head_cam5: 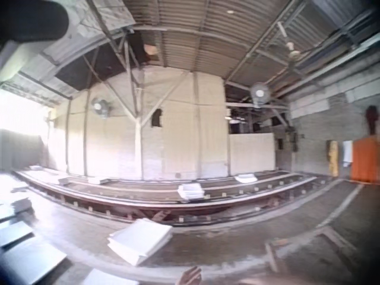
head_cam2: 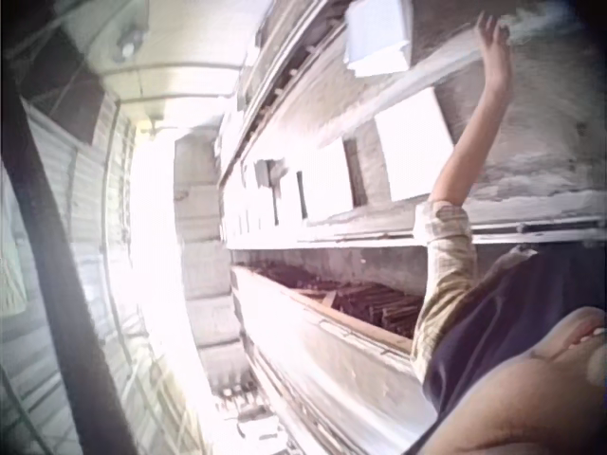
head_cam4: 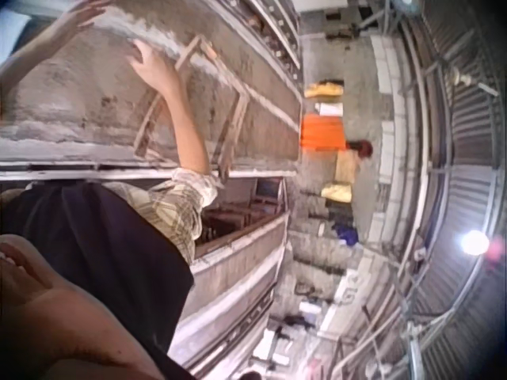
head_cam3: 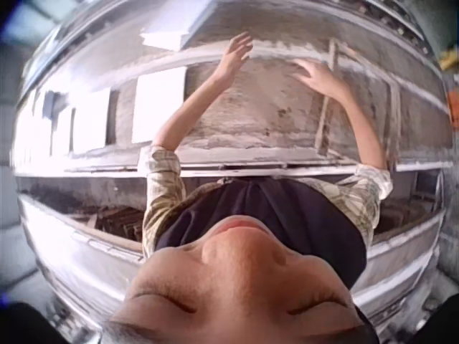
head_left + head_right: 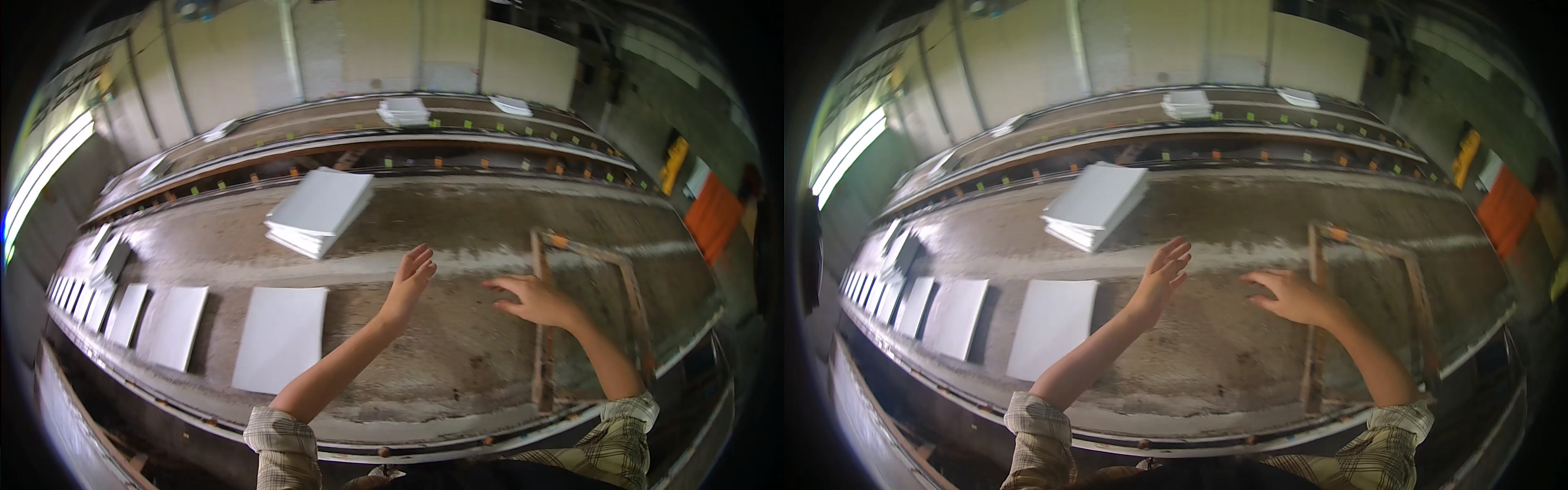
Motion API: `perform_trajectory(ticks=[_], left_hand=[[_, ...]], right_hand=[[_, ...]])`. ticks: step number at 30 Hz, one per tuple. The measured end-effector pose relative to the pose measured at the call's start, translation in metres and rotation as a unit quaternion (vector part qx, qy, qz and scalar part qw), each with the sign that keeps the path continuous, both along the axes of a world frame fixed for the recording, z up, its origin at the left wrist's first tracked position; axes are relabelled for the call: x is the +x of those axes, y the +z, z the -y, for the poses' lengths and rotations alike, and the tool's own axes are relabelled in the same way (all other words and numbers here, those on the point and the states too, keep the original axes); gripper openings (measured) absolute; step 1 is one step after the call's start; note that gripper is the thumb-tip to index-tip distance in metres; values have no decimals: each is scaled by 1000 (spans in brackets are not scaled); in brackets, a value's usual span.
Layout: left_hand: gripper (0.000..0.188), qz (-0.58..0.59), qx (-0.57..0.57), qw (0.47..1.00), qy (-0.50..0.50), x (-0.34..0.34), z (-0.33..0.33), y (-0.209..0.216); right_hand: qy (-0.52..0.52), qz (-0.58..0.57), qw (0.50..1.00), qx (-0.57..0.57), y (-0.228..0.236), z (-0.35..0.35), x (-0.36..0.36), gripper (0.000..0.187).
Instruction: The person repeatedly picks up white rectangular panels from a stack and places them into a wooden frame on a conveyor belt. The person smooths the panel with their hands before moving the frame along the belt and repeating the process with the next panel.
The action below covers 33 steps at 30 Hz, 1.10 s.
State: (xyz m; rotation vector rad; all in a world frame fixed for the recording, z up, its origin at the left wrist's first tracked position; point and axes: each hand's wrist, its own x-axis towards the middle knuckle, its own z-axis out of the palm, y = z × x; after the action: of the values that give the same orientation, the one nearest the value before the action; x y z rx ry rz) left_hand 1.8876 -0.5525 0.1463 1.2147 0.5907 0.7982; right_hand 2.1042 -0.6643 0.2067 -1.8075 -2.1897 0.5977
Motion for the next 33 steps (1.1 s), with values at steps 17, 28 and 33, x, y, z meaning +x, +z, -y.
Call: perform_trajectory(ticks=[17, 28, 33], left_hand=[[78, -340, 120, 932, -36, 228, 143, -130], [50, -375, 119, 919, 26, 237, 171, -96], [44, -365, 117, 920, 79, 178, 156, -78]], right_hand=[[-434, -13, 900, -46, -141, 286, 354, 90], [-433, -134, 891, -23, -159, 276, 391, 81], [-383, -129, 914, -25, -99, 229, 343, 77]])
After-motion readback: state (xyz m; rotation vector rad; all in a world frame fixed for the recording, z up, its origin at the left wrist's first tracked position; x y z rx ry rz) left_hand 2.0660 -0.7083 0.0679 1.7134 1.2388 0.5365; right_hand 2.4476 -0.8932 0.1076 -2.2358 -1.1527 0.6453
